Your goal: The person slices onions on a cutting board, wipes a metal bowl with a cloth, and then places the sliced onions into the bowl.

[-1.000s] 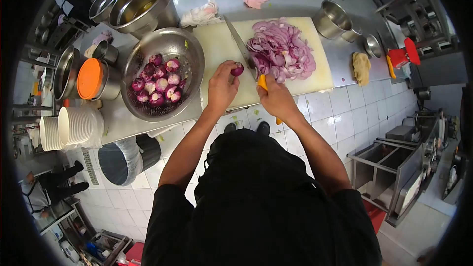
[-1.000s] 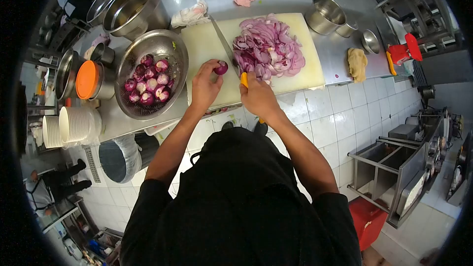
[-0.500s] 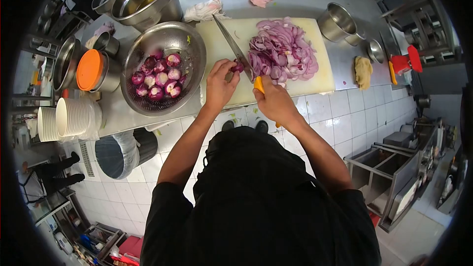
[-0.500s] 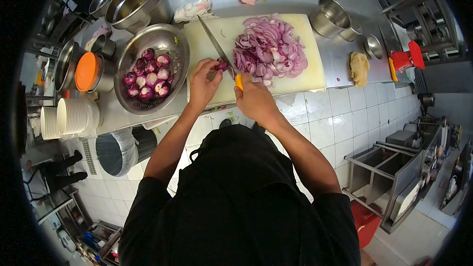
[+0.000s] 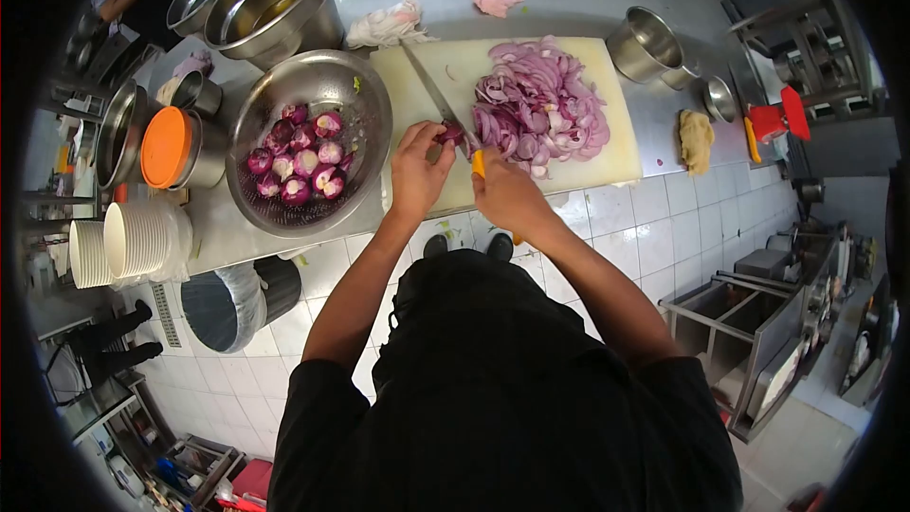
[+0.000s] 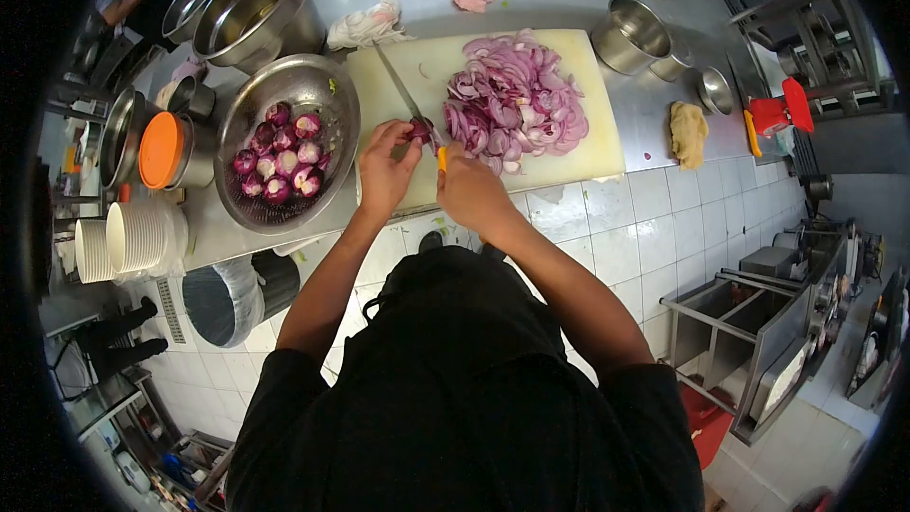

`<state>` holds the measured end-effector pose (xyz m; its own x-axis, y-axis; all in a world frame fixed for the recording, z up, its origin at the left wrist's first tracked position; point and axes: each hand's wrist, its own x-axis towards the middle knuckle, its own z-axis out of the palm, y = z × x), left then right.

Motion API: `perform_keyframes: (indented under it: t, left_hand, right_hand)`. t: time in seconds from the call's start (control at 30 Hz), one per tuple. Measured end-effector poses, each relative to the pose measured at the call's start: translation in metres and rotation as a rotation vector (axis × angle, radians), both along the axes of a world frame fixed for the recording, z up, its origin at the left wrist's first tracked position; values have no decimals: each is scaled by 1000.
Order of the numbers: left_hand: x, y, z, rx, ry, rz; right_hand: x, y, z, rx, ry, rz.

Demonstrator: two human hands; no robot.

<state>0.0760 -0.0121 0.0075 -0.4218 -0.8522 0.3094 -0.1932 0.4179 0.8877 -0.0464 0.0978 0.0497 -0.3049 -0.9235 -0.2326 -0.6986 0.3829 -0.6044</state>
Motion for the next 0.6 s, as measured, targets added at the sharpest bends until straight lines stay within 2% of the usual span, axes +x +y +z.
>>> perform_keyframes:
  t: [0.13,0.2,0.3,0.4,0.53,0.6]
  left_hand:
    - [0,0,-12,-213,-28,-47]
    - [-5,2,-14,-276,-26,-47]
    - [-7,2,-15,-117,-13,-65]
    - [-3,-5,-9,-293,-48,36]
    - [-3,-12,-3,-310,-367,115]
    - [-9,-11,-1,-419,-390,173]
  right_hand:
    - [-1,-7,-7,-59,-16,-30]
    - [-5,-8,-2,-9,-40,-36]
    - [-13,-9,-5,-3,-67,-18]
    - [-17,-5,1,22,-171,-60]
    - [-23,8,6,-59,-212,-143]
    - [-30,14,27,-47,-238,-186]
